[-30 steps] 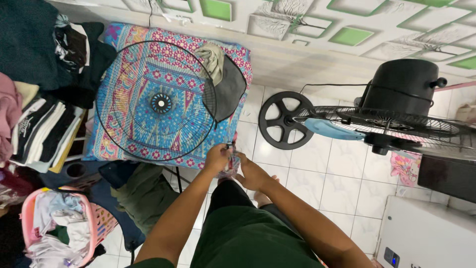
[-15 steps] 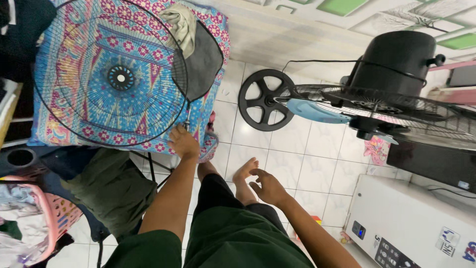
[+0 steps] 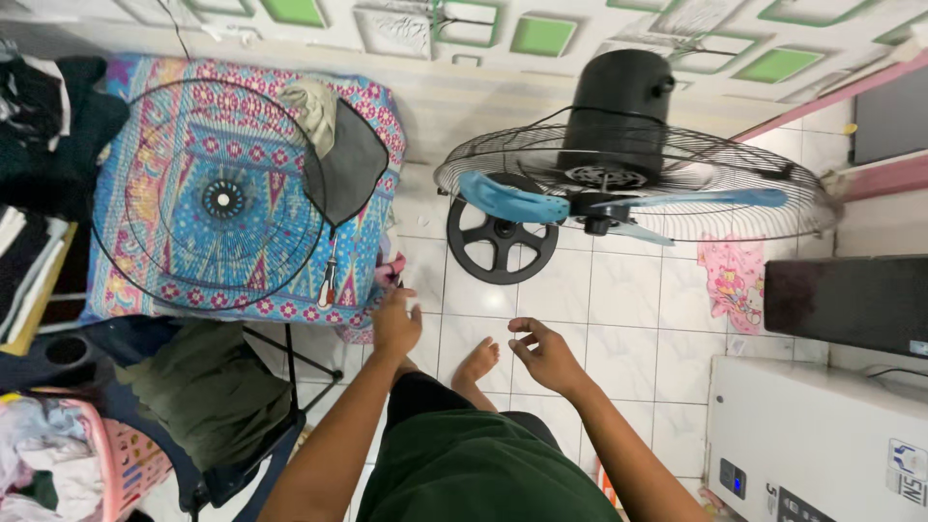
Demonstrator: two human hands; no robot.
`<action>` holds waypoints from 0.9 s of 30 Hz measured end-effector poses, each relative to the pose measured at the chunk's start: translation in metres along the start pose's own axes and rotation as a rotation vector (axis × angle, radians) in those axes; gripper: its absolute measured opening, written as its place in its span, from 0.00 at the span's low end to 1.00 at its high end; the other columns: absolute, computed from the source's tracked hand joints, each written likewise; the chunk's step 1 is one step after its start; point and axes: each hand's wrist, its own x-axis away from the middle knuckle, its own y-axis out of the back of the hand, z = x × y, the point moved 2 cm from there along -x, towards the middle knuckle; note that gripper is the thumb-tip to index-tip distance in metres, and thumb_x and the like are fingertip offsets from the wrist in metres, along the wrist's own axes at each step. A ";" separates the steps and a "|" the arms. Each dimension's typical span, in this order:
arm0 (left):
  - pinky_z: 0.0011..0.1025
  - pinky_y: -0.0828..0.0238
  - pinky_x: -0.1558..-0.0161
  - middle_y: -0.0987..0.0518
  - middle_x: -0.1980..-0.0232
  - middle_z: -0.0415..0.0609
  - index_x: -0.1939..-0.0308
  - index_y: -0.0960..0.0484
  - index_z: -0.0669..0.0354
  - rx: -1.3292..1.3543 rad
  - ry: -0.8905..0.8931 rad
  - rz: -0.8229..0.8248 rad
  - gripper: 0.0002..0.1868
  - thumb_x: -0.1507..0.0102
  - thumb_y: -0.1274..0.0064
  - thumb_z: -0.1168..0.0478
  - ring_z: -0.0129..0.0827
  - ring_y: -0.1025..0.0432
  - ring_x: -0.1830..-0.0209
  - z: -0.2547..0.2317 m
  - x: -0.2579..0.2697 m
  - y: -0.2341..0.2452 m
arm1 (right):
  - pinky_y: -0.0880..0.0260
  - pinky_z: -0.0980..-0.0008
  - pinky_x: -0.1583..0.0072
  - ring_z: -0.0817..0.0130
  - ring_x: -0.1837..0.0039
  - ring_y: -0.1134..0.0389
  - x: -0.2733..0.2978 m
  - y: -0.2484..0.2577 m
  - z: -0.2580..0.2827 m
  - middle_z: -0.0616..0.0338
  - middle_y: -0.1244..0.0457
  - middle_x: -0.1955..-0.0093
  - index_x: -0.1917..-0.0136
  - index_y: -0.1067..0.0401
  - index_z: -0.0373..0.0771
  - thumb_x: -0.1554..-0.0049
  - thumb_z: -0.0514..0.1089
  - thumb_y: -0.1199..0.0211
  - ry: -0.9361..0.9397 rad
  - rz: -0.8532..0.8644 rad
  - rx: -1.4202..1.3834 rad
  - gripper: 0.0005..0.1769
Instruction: The person unplugs a standing fan, removes the front grille, and then unscrews the central nut to detach the fan blades. They use a screwdriver to loosen the nut and place the removed parts on a nearby table.
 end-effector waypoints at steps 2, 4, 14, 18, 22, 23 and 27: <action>0.42 0.27 0.52 0.18 0.53 0.53 0.54 0.20 0.57 0.136 -0.102 0.037 0.12 0.42 0.42 0.65 0.50 0.23 0.54 -0.043 0.000 -0.004 | 0.25 0.69 0.53 0.68 0.48 0.28 0.006 0.022 0.001 0.58 0.32 0.41 0.38 0.30 0.35 0.41 0.40 0.39 0.016 -0.059 -0.035 0.18; 0.40 0.26 0.55 0.18 0.53 0.52 0.55 0.20 0.58 0.224 -0.163 0.090 0.11 0.41 0.43 0.66 0.48 0.22 0.57 -0.088 0.002 -0.001 | 0.26 0.70 0.53 0.69 0.48 0.28 0.010 0.044 0.004 0.57 0.31 0.42 0.38 0.30 0.35 0.41 0.39 0.39 0.069 -0.124 -0.051 0.18; 0.43 0.32 0.44 0.20 0.49 0.54 0.53 0.22 0.62 0.240 -0.573 0.063 0.11 0.39 0.44 0.66 0.51 0.28 0.46 -0.261 -0.040 0.067 | 0.31 0.74 0.52 0.74 0.53 0.32 0.000 0.097 0.013 0.57 0.29 0.47 0.38 0.29 0.32 0.37 0.42 0.39 0.183 -0.313 -0.302 0.17; 0.45 0.37 0.37 0.23 0.42 0.55 0.48 0.23 0.64 0.179 -0.697 0.083 0.16 0.39 0.44 0.66 0.52 0.32 0.38 -0.295 -0.053 0.078 | 0.32 0.74 0.53 0.77 0.53 0.32 -0.010 0.106 0.019 0.62 0.29 0.44 0.36 0.30 0.34 0.37 0.46 0.43 0.093 -0.316 -0.378 0.19; 0.46 0.43 0.32 0.27 0.36 0.58 0.42 0.26 0.67 0.057 -0.779 0.109 0.22 0.39 0.42 0.64 0.53 0.35 0.31 -0.314 -0.068 0.075 | 0.33 0.73 0.55 0.76 0.53 0.31 -0.012 0.109 0.030 0.61 0.29 0.45 0.35 0.32 0.35 0.36 0.49 0.45 0.038 -0.339 -0.403 0.21; 0.47 0.44 0.31 0.28 0.36 0.59 0.40 0.27 0.68 0.054 -0.776 0.113 0.25 0.40 0.41 0.63 0.53 0.36 0.31 -0.316 -0.073 0.073 | 0.33 0.73 0.55 0.75 0.53 0.31 -0.012 0.110 0.032 0.60 0.30 0.45 0.35 0.32 0.35 0.36 0.50 0.46 0.025 -0.345 -0.403 0.22; 0.46 0.46 0.30 0.29 0.34 0.61 0.36 0.30 0.70 0.054 -0.770 0.119 0.32 0.41 0.39 0.62 0.54 0.37 0.32 -0.318 -0.090 0.064 | 0.32 0.73 0.56 0.74 0.54 0.31 -0.017 0.112 0.038 0.59 0.30 0.45 0.36 0.31 0.35 0.36 0.51 0.46 0.014 -0.387 -0.398 0.21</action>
